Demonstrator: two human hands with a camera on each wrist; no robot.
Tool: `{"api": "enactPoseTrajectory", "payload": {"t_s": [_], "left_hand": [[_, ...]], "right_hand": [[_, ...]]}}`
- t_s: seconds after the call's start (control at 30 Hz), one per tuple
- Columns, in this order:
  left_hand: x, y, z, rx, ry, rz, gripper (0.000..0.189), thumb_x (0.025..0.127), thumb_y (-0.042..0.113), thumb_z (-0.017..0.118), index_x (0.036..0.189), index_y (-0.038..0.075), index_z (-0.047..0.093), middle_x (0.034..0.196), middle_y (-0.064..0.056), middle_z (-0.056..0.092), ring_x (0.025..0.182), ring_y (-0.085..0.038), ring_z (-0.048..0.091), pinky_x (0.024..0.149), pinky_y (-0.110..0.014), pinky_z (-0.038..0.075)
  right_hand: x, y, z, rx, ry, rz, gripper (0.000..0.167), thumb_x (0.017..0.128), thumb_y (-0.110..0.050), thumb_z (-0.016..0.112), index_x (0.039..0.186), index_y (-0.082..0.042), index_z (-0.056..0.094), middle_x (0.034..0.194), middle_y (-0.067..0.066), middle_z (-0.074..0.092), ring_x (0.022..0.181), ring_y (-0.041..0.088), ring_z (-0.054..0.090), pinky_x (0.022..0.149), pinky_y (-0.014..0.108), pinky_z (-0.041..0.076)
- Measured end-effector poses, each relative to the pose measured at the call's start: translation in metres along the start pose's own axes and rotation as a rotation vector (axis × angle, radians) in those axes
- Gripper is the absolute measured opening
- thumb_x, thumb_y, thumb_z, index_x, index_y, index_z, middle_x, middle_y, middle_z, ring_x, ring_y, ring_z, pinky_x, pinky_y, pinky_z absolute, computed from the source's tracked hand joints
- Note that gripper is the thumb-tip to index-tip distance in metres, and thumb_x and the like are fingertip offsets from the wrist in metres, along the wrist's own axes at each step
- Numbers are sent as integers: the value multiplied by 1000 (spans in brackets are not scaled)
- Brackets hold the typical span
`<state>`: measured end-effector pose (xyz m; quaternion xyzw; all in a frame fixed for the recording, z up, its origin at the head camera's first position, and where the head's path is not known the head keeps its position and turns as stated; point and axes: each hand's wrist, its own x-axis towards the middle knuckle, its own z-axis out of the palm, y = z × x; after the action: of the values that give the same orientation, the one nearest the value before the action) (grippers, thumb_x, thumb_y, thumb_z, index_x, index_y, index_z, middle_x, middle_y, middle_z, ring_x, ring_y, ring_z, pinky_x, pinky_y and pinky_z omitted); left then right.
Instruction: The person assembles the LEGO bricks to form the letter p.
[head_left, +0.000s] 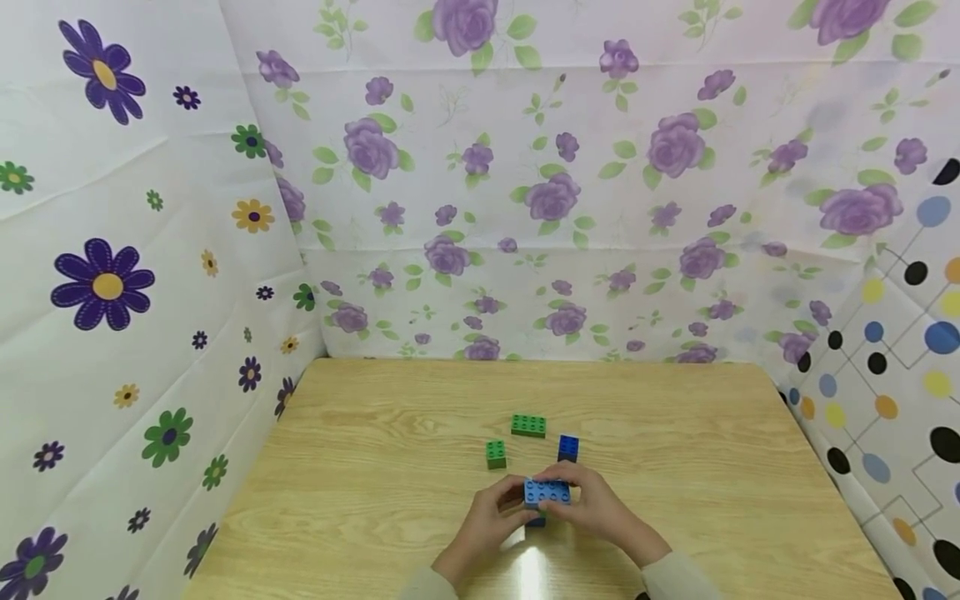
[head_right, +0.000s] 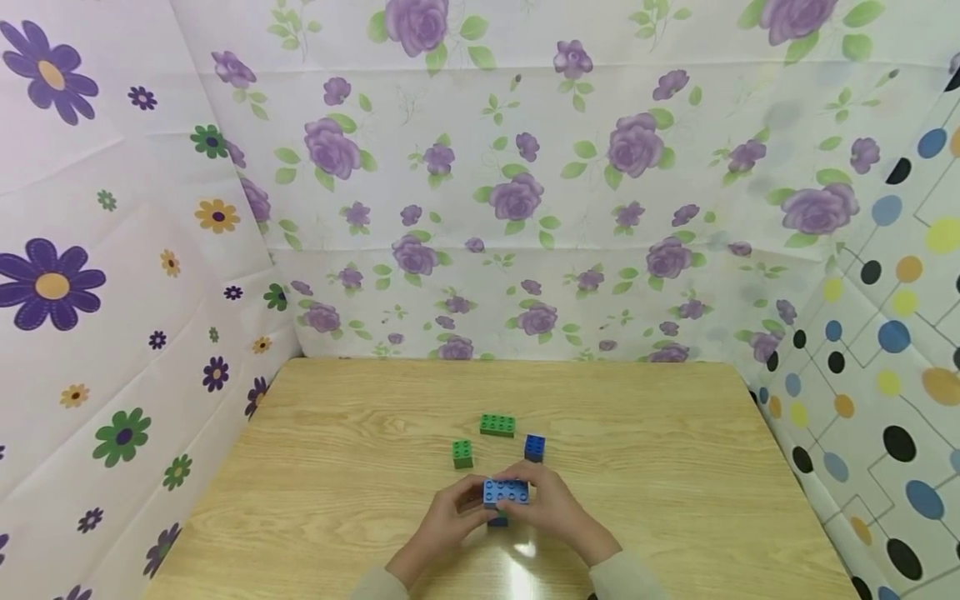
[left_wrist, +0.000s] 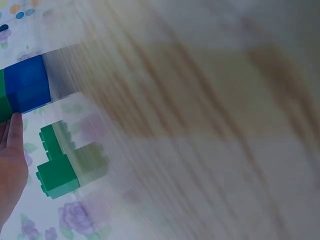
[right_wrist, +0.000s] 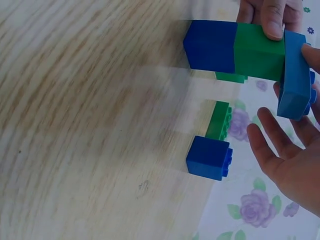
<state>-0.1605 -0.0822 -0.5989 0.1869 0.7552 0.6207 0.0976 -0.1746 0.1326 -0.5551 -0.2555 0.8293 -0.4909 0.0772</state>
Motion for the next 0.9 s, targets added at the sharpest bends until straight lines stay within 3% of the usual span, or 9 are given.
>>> {"api": "enactPoseTrajectory", "payload": {"t_s": [0.17, 0.33, 0.5, 0.7, 0.9], "left_hand": [[0, -2, 1, -21, 4, -5, 35, 89, 14, 69, 123, 16, 59, 122, -4, 63, 118, -21, 58, 95, -25, 51], [1, -4, 1, -42, 0, -3, 34, 89, 15, 70, 121, 15, 60, 121, -4, 63, 116, -19, 58, 95, -25, 51], [1, -4, 0, -21, 11, -13, 34, 88, 16, 71, 120, 16, 60, 120, -3, 64, 115, -19, 59, 95, -25, 51], [1, -2, 0, -12, 11, -30, 35, 87, 17, 72, 120, 15, 61, 119, -4, 64, 115, -19, 60, 95, -26, 51], [1, 1, -2, 7, 9, -27, 37, 87, 16, 72, 122, 15, 60, 119, -4, 64, 115, -20, 60, 95, -26, 52]], "right_hand": [[0, -4, -4, 37, -42, 10, 33, 88, -26, 72, 119, -18, 65, 116, -1, 62, 105, 23, 59, 87, 39, 53], [0, -11, -13, 80, -91, 25, 31, 96, -21, 62, 125, -10, 61, 121, 7, 61, 110, 31, 56, 86, 31, 52], [10, 7, -16, 90, -92, 22, 33, 99, -29, 55, 128, -12, 59, 126, 9, 60, 113, 30, 56, 89, 28, 52], [23, 12, -22, 108, -76, -9, 36, 99, -25, 56, 131, -8, 56, 128, 18, 58, 114, 35, 56, 92, 28, 52], [38, 14, -25, 90, -76, -30, 41, 97, -23, 60, 134, -6, 53, 127, 16, 59, 115, 32, 56, 91, 30, 53]]}}
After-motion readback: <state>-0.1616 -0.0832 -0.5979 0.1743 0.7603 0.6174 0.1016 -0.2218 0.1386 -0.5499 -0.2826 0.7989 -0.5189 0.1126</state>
